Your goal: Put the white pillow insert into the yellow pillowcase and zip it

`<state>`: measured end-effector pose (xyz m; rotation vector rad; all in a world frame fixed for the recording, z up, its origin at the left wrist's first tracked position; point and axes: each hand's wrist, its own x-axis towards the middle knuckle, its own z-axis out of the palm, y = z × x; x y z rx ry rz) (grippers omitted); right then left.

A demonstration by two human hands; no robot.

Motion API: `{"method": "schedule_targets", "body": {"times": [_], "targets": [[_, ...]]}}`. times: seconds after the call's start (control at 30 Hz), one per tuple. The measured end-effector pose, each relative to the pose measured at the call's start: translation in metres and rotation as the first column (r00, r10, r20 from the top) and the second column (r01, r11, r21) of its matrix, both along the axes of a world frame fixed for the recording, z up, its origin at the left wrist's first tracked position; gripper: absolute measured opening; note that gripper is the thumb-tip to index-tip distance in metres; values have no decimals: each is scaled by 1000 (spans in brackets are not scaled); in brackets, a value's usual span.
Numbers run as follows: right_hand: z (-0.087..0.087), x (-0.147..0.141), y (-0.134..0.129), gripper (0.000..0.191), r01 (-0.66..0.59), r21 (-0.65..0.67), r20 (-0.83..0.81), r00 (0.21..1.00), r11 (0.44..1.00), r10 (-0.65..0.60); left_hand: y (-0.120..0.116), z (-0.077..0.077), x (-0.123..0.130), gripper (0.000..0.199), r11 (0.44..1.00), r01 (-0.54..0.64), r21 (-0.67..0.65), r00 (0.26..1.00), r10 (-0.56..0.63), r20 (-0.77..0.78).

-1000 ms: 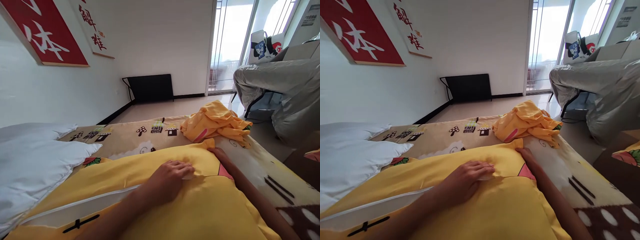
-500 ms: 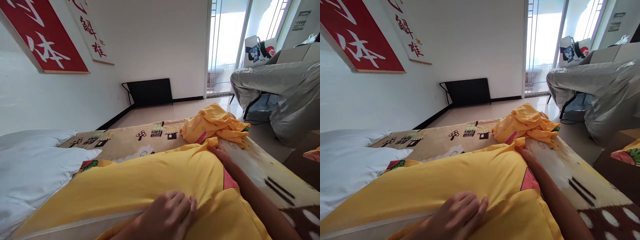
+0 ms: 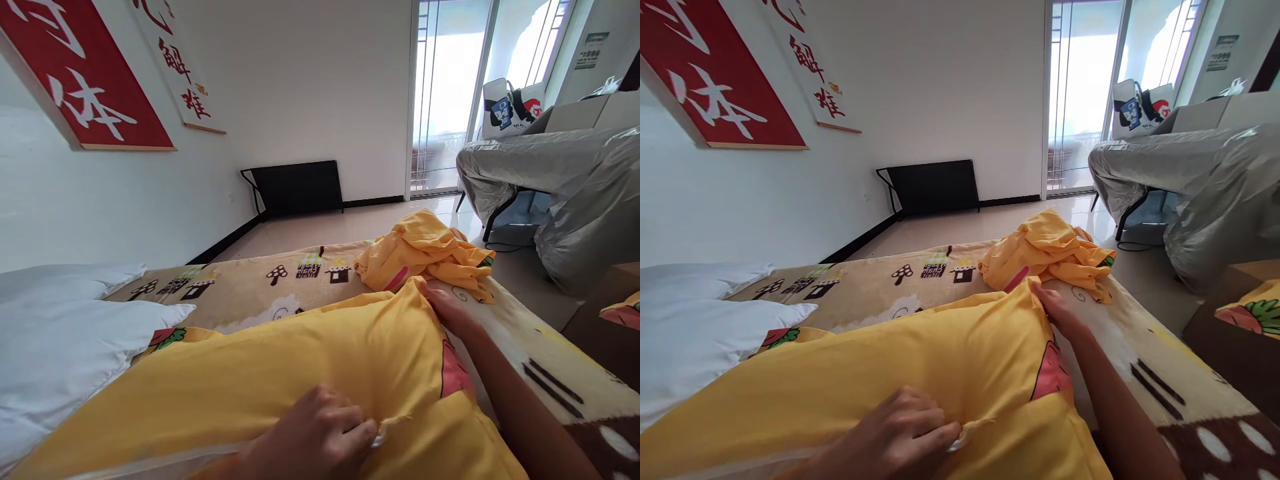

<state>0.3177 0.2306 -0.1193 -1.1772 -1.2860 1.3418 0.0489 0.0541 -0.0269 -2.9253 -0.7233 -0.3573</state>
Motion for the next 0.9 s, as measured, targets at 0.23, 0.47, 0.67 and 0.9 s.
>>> {"method": "schedule_targets", "body": {"times": [0.23,0.47,0.67,0.9], "targets": [[15,-25,-3,37,202,402,100,960,893,-262,85,87,10,32,628,-274,-728,959,239,-155],[24,-27,-13,42,131,336,-191,979,933,-69,196,51,66,31,545,-250,-800,893,450,28],[25,-25,-10,44,218,463,-31,973,859,-230,197,4,96,50,416,-76,-906,895,429,123],[33,-7,-11,43,291,409,94,929,865,-357,206,-15,83,63,325,-17,-946,812,556,176]]}}
